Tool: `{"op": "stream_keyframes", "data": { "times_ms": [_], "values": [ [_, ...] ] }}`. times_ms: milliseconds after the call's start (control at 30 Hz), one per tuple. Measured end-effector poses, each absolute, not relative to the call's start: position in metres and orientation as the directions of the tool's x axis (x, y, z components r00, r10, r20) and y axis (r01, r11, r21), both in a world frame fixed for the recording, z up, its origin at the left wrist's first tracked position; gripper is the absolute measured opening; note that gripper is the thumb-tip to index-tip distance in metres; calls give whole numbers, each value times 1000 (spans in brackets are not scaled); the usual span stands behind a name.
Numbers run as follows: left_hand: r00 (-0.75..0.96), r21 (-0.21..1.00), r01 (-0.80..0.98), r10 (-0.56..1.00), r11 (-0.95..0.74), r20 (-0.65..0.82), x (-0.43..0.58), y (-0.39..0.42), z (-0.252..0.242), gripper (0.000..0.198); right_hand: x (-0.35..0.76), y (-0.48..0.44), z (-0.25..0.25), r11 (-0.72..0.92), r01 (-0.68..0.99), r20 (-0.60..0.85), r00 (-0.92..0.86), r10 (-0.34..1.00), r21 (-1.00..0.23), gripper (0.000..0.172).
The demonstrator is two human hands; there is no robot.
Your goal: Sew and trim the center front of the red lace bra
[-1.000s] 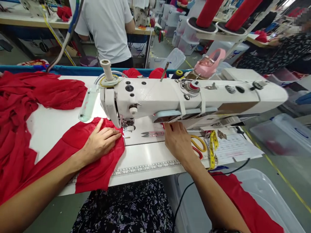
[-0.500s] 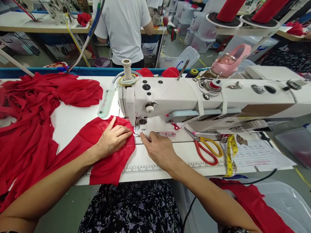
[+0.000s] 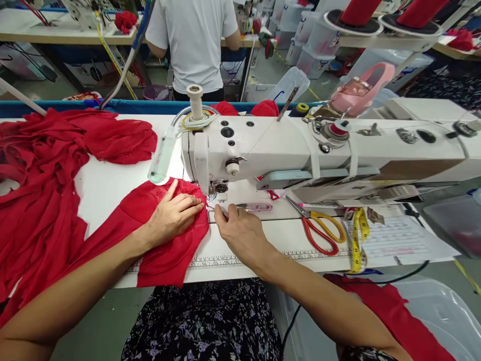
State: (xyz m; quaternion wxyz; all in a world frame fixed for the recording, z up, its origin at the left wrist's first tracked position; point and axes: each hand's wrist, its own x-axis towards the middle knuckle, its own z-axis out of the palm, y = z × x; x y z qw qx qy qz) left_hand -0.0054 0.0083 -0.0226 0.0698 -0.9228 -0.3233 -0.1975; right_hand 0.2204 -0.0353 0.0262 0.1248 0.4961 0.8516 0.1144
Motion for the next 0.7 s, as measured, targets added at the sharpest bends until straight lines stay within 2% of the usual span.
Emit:
{"op": "stream_keyframes", "data": {
  "times_ms": [700],
  "values": [
    [707,27,630,588,-776,393,-4,8,-20,26,218,-33,21,458,856,-5,-471,882,242,44]
  ]
}}
